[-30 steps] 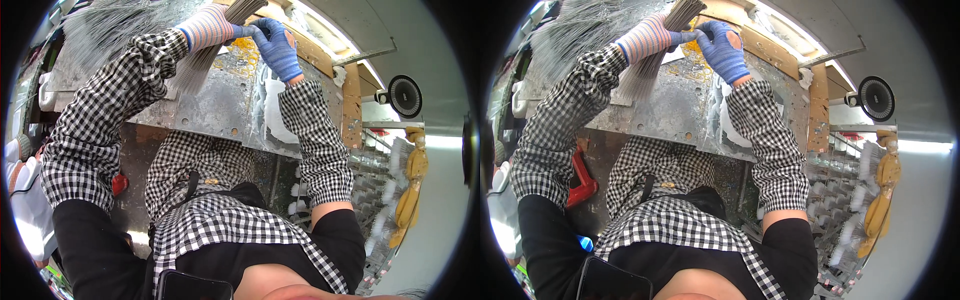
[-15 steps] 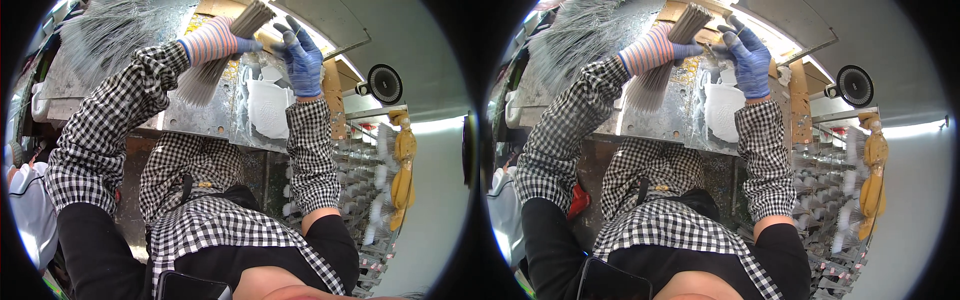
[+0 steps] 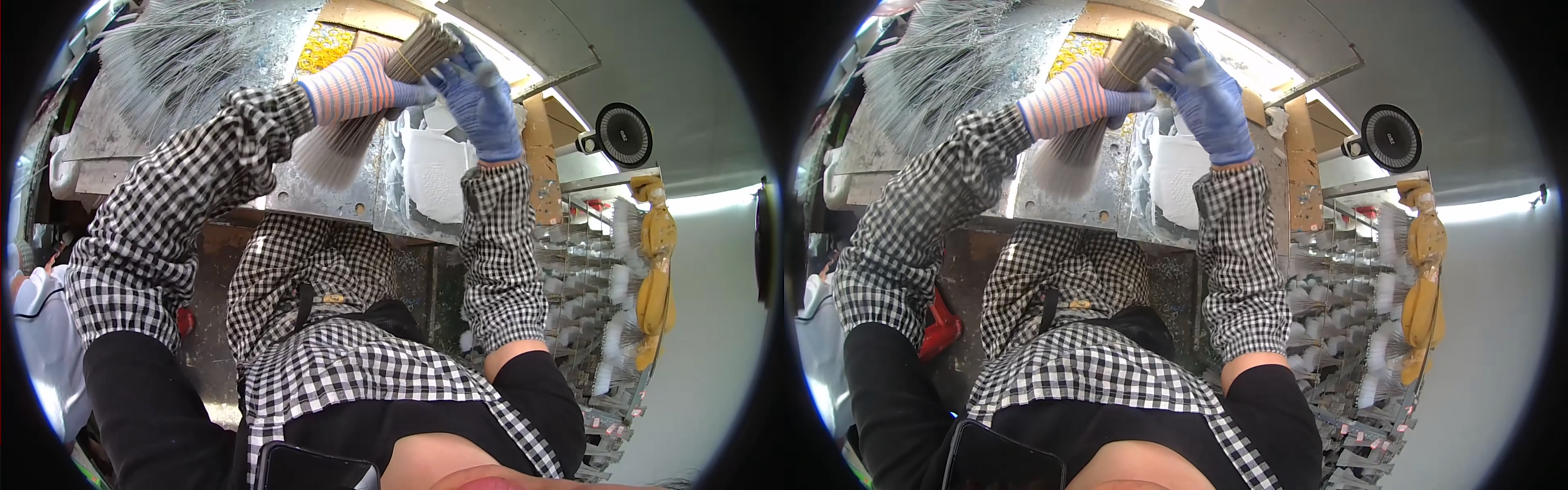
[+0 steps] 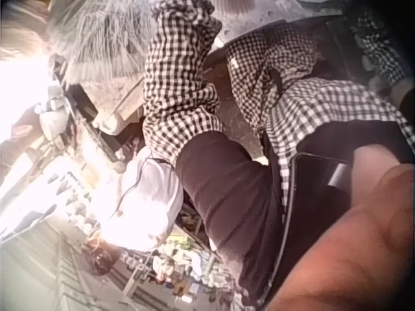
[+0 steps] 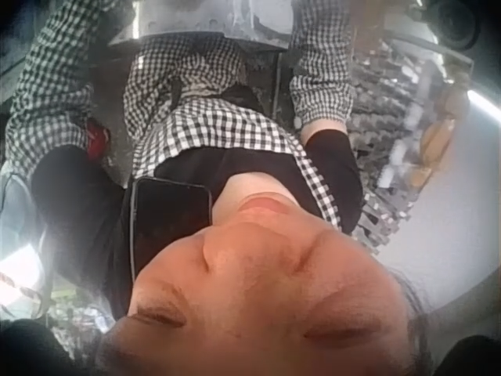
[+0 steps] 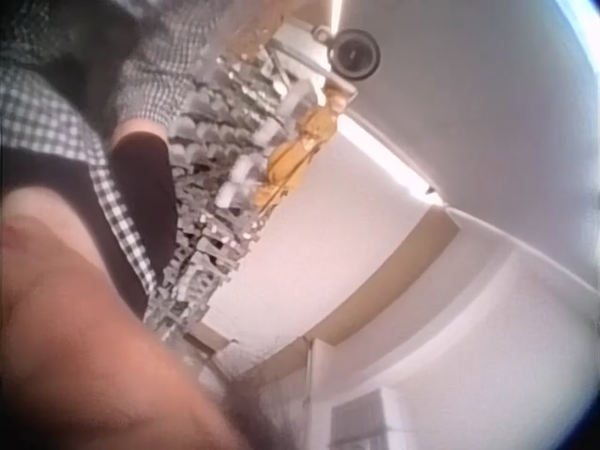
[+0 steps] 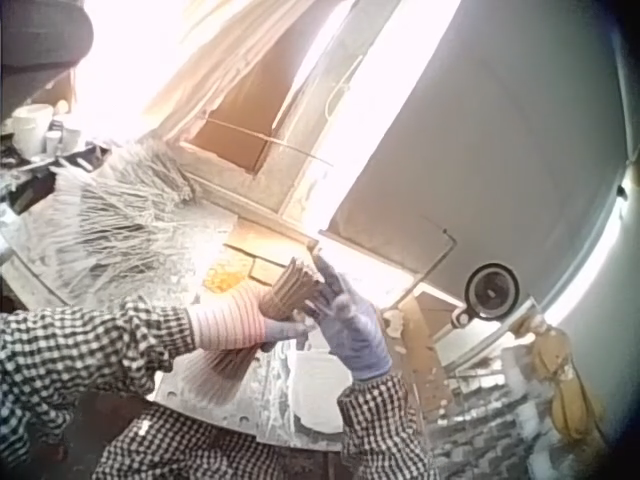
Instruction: Dipping brush fibers into adhesive and shaping them into a finished brush.
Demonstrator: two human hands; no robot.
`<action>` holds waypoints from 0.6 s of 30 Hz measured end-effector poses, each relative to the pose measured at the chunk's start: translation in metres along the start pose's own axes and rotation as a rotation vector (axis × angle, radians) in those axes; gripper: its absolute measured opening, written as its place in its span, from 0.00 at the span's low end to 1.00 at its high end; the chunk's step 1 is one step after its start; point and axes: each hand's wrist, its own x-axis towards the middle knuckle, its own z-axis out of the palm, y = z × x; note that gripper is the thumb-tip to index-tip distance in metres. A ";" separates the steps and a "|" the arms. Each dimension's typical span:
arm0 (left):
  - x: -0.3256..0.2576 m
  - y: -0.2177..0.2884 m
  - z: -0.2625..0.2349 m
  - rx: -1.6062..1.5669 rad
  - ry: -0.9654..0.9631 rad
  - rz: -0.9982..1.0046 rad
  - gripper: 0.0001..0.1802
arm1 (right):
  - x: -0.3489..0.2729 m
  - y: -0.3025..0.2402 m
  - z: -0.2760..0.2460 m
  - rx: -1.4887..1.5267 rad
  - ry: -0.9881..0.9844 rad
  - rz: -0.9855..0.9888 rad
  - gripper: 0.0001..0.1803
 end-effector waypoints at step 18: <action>-0.029 -0.001 0.024 -0.085 -0.308 0.161 0.18 | -0.017 -0.047 0.045 -1.055 -0.270 -0.462 0.15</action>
